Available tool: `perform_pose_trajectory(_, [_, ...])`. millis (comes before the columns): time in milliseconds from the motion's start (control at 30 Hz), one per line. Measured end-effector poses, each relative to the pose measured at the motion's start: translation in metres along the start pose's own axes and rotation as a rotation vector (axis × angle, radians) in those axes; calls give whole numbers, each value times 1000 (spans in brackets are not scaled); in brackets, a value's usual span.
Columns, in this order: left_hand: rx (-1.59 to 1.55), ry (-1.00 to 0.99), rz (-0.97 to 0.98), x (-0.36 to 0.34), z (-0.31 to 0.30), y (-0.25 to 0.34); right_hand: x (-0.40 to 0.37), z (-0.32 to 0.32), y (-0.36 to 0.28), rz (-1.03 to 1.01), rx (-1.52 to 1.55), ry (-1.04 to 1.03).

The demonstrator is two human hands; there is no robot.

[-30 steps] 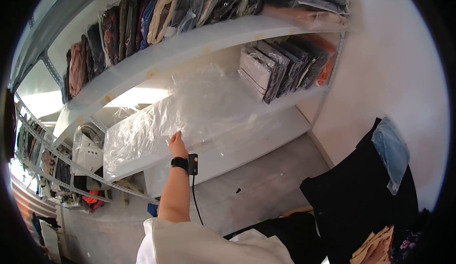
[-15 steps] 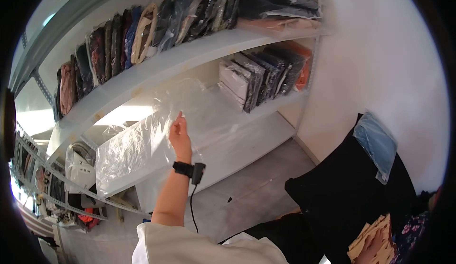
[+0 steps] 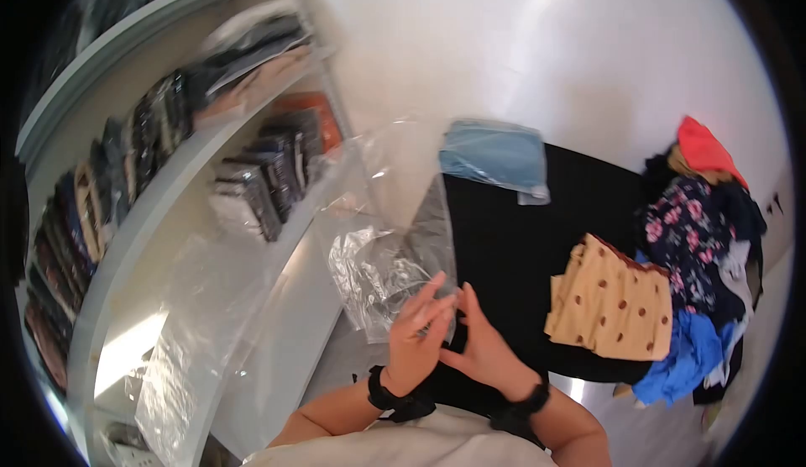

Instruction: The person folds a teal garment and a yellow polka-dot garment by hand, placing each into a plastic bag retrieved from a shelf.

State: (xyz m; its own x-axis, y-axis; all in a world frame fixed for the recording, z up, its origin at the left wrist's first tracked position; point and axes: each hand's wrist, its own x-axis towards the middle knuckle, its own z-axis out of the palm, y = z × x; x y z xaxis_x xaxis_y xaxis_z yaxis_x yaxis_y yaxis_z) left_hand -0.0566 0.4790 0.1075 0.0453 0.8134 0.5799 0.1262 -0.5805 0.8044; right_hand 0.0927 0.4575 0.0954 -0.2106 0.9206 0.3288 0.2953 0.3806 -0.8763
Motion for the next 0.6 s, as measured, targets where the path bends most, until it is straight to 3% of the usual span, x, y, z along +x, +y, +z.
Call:
perform_pose_trajectory(33, [20, -100, 61, -2, 13, 3, 1, 3, 13, -47, -18, 44])
perform_pose_trajectory(67, [-86, -158, 64, -5, 25, 5, 5, -3, 26, -251, -297, 28])
perform_pose_trajectory(100, [-100, -183, 66, -5, 32, 7, 2, -8, 31, -236, -307, 51])
perform_pose_trajectory(167, [-86, -309, 74, -5, 42, 15, -6, -17, 39, 47, 36, 159])
perform_pose_trajectory(200, [-70, -333, 65, -5, 41, 28, -12, -18, 56, 73, 413, 224])
perform_pose_trajectory(233, [-86, -358, 68, -5, 34, 38, -14, -28, 56, 80, 406, 252])
perform_pose_trajectory(300, [-134, -637, 61, -2, 12, 52, -16, -58, 53, 279, 487, 142])
perform_pose_trajectory(367, [62, -554, 272, 16, -6, 61, -21, -83, 44, 357, 508, 23])
perform_pose_trajectory(433, [204, -426, 290, 30, -17, 36, -22, -110, 40, 430, 484, -241])
perform_pose_trajectory(467, [191, -447, 297, 34, -17, 26, -22, -121, 38, 434, 486, -216])
perform_pose_trajectory(533, [312, -482, 99, 43, -10, 7, -19, -141, 33, 404, 389, -300])
perform_pose_trajectory(567, [307, -498, 110, 42, -5, -3, -18, -147, 35, 402, 391, -280])
perform_pose_trajectory(600, [410, -582, 83, 37, -1, -15, -17, -150, 39, 317, 399, -31])
